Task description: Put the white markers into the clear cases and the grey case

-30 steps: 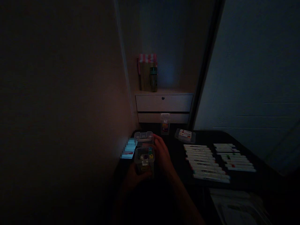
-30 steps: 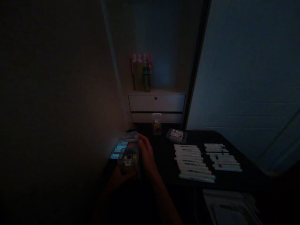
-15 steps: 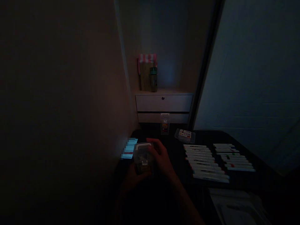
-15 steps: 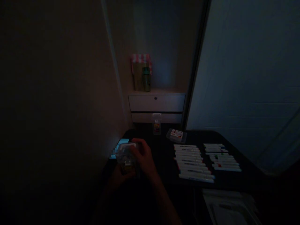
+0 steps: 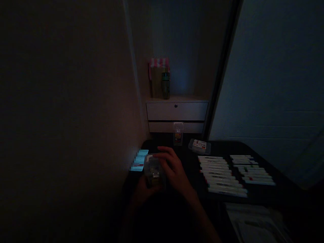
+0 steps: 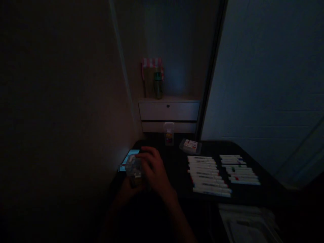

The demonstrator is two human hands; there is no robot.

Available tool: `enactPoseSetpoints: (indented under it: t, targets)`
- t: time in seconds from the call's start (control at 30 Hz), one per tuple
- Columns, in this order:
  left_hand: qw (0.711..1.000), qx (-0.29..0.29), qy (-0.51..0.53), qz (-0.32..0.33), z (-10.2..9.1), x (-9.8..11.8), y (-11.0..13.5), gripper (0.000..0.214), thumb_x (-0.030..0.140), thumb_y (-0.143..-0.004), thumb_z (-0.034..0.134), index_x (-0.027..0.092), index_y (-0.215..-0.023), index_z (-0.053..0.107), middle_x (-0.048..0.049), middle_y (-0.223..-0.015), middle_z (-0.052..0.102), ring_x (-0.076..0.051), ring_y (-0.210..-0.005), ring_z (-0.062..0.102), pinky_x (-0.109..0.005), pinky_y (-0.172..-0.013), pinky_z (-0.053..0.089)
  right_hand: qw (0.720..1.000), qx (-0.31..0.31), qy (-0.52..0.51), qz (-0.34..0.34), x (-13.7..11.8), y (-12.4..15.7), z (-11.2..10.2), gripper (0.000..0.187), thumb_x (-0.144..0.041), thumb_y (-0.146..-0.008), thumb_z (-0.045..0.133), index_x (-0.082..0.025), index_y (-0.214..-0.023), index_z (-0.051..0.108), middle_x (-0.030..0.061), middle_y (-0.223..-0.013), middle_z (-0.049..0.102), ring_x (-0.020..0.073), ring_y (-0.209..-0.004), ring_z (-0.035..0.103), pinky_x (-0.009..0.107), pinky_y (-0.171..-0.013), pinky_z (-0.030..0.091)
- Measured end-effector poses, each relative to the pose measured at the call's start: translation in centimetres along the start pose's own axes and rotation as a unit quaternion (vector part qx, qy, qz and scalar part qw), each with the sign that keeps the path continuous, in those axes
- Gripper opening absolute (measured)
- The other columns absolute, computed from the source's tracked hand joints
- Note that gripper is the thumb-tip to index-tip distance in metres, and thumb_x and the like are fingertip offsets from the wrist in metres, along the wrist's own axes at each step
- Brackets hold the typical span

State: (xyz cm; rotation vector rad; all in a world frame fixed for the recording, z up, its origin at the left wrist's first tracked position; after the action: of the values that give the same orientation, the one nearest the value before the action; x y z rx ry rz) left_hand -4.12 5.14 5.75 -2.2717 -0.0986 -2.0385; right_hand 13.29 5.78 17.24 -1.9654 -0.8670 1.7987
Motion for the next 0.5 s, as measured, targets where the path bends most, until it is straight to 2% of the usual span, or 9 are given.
enactPoseSetpoints:
  t: [0.17, 0.5]
  targets:
    - [0.999, -0.022, 0.015, 0.027, 0.3, 0.8, 0.0, 0.065, 0.037, -0.056, 0.092, 0.016, -0.112, 0.069, -0.0121, -0.107, 0.081, -0.036, -0.103, 0.076, -0.045, -0.09, 0.06, 0.992, -0.072, 0.079, -0.065, -1.2, 0.2, 0.2, 0.031, -0.022, -0.103, 0.054, -0.035, -0.126, 0.072, 0.0036, -0.132, 0.068, 0.0232, -0.133, 0.051, 0.046, -0.116, 0.04]
    - [0.999, -0.034, 0.027, 0.023, 0.3, 0.6, -0.2, 0.068, 0.04, -0.054, 0.094, 0.014, -0.113, 0.07, -0.0132, -0.106, 0.081, -0.036, -0.103, 0.076, -0.043, -0.088, 0.061, 0.983, -0.112, 0.13, -0.067, -2.0, 0.1, 0.2, 0.033, -0.019, -0.102, 0.055, -0.034, -0.127, 0.071, 0.0045, -0.136, 0.063, 0.0245, -0.134, 0.049, 0.049, -0.116, 0.041]
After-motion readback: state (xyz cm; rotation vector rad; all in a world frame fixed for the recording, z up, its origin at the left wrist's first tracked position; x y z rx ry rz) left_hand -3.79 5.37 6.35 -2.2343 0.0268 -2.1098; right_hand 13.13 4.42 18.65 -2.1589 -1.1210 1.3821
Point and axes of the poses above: each hand's wrist, its own y-axis away from the middle knuckle, its own z-axis out of the palm, x = y × z, the point moved 2 cm from there along -y, towards the middle knuckle
